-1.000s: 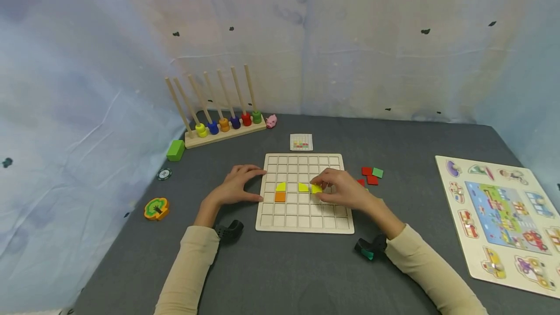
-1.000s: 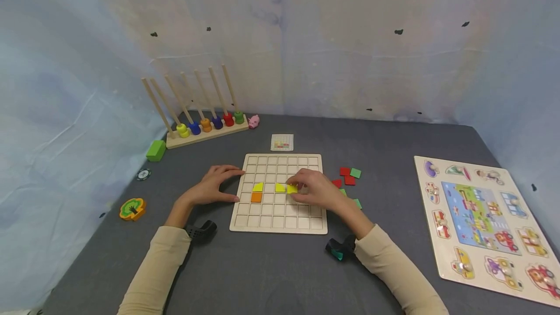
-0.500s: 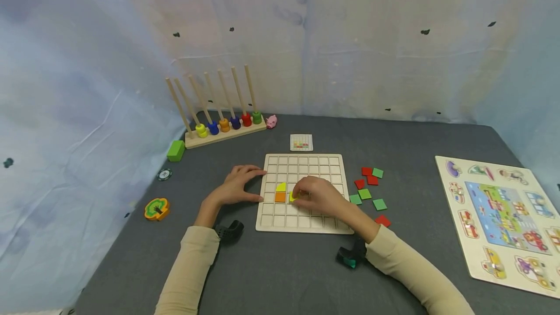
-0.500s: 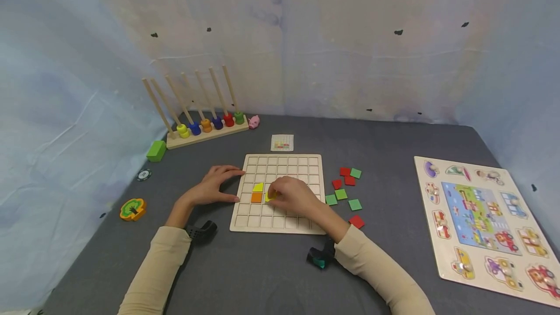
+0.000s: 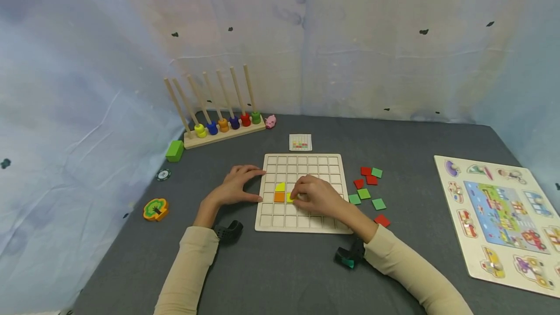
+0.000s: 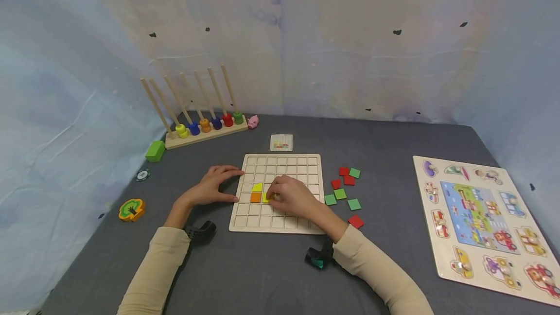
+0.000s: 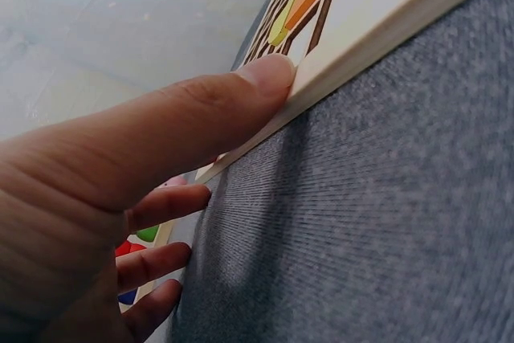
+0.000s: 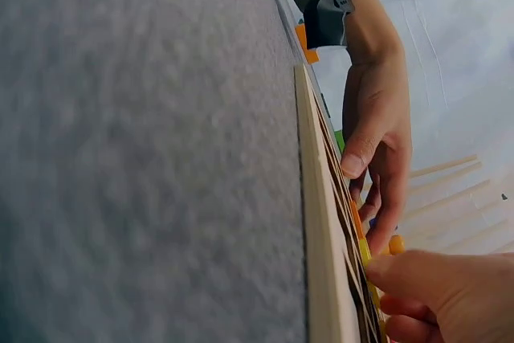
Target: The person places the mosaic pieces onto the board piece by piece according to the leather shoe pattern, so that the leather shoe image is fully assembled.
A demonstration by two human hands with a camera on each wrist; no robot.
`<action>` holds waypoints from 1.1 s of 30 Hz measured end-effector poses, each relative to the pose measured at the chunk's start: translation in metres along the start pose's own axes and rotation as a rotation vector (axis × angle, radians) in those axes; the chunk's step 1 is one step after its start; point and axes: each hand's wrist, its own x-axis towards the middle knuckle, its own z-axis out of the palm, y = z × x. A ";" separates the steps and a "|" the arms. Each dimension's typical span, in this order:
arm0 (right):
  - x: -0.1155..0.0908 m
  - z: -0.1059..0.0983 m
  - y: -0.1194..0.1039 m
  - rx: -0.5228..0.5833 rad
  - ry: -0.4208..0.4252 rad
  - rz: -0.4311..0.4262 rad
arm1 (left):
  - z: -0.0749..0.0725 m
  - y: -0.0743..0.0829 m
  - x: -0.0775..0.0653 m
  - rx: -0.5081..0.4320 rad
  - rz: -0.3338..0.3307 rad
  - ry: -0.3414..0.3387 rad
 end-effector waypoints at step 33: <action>-0.044 -0.061 0.034 0.173 -0.007 0.106 | 0.000 -0.003 0.001 0.001 -0.010 -0.007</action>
